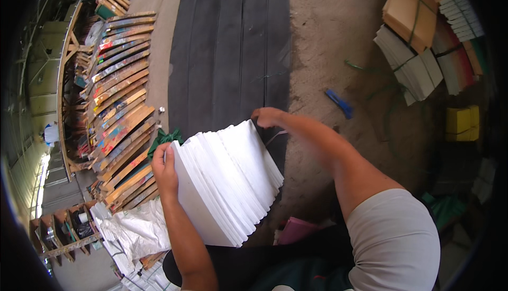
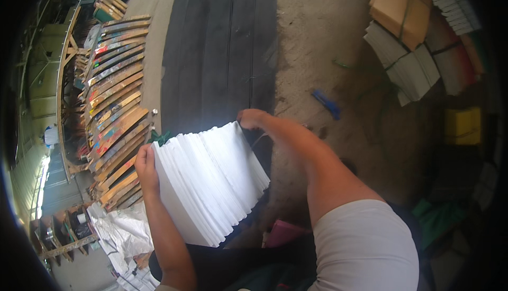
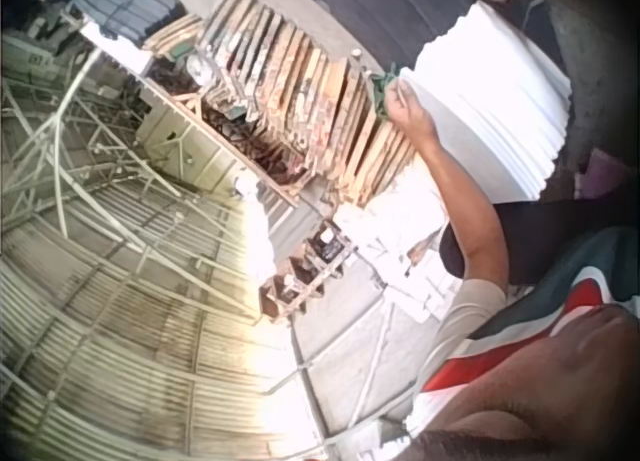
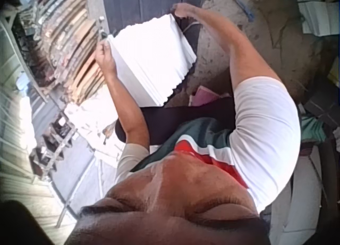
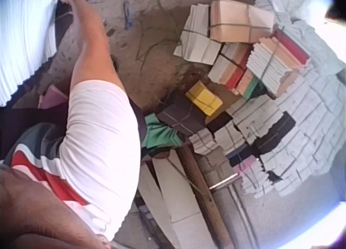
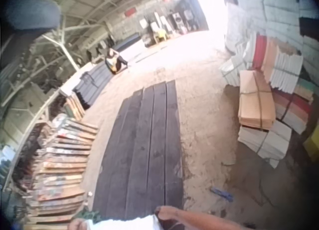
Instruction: The person sits on the floor and unties a bundle of white sheets using a knife. They separate the sheets into smaller stacks, align them, and tie them with green string. The person repeats this process for multiple stacks, creating several tied bundles.
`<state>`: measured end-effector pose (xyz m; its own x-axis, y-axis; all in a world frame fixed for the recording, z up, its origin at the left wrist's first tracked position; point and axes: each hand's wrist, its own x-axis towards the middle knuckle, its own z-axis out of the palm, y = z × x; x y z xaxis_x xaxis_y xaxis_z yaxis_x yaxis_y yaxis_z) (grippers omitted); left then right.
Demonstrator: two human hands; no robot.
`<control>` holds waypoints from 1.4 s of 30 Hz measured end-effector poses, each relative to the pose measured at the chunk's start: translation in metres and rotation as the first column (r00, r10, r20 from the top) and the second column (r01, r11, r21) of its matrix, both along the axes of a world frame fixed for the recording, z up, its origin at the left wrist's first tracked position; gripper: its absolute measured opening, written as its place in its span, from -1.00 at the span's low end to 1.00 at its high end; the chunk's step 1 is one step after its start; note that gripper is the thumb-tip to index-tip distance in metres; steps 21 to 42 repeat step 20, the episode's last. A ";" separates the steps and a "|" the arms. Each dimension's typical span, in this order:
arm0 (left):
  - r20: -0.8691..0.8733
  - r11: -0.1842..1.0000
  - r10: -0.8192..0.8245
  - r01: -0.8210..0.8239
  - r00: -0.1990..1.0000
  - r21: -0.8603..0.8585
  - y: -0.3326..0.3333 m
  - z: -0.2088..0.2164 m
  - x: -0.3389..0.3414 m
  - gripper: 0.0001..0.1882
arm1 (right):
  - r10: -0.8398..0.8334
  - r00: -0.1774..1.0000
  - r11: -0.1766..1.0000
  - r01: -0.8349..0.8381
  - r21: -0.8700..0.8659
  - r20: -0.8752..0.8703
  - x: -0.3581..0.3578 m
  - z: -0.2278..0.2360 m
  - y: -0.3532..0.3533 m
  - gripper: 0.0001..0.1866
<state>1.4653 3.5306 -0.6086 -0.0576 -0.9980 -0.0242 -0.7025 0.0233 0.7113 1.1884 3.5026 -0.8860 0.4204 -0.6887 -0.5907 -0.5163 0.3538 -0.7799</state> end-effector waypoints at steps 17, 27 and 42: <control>0.384 0.970 -0.058 0.144 0.921 -0.198 -0.011 0.030 -0.030 -0.58 | -0.065 0.745 0.904 -0.238 -0.355 -0.664 -0.216 0.157 0.076 -0.65; 0.307 0.924 -0.189 0.274 0.933 -0.265 0.003 0.046 -0.101 -0.54 | -0.267 0.713 0.883 -0.088 -0.461 -0.648 -0.272 0.189 0.085 -0.68; 0.307 0.924 -0.189 0.274 0.933 -0.265 0.003 0.046 -0.101 -0.54 | -0.267 0.713 0.883 -0.088 -0.461 -0.648 -0.272 0.189 0.085 -0.68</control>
